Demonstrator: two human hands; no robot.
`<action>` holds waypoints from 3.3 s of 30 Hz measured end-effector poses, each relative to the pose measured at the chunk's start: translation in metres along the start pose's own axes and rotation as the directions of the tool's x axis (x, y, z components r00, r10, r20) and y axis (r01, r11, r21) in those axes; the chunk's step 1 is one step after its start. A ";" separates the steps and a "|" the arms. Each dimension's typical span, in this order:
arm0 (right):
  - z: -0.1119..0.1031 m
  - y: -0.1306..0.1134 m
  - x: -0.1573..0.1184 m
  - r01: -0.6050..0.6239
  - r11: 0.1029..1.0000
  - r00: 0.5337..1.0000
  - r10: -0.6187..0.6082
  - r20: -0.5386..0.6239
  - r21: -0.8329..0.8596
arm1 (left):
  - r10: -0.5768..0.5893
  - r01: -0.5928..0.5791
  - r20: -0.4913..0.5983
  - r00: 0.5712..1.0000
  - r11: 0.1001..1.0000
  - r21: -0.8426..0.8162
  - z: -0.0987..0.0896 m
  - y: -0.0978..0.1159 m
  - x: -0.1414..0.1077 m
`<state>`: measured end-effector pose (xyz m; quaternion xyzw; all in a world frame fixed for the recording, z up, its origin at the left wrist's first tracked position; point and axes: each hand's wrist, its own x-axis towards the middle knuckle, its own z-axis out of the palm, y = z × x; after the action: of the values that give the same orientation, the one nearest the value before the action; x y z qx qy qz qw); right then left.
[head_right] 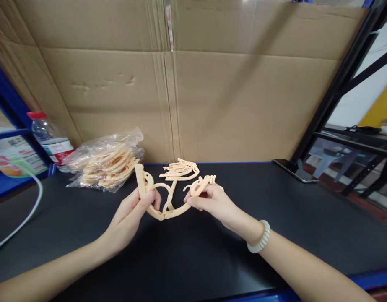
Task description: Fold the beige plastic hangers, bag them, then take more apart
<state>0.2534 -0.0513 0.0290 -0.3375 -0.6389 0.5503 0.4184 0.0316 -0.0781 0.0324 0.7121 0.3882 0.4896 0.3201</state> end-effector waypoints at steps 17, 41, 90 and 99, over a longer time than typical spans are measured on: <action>-0.001 -0.001 0.001 -0.001 0.988 0.999 0.008 -0.048 0.151 | 0.127 -0.127 0.002 0.992 0.989 0.070 0.001 0.005 -0.005; 0.005 0.014 0.003 0.033 0.939 0.999 -0.030 -0.014 0.342 | 0.057 -0.083 0.329 0.943 0.995 0.063 0.009 0.004 -0.005; 0.010 0.004 -0.010 0.475 0.827 0.880 -0.436 0.189 -0.300 | -0.348 0.429 0.690 0.635 0.902 0.060 0.006 -0.001 -0.003; 0.006 0.003 -0.008 0.615 0.712 0.787 -0.529 0.317 -0.339 | -0.337 0.474 0.728 0.597 0.880 0.019 0.007 -0.006 -0.001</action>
<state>0.2514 -0.0605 0.0244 -0.1485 -0.8537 0.2708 0.4193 0.0364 -0.0769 0.0251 0.7057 0.3405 0.1213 0.6094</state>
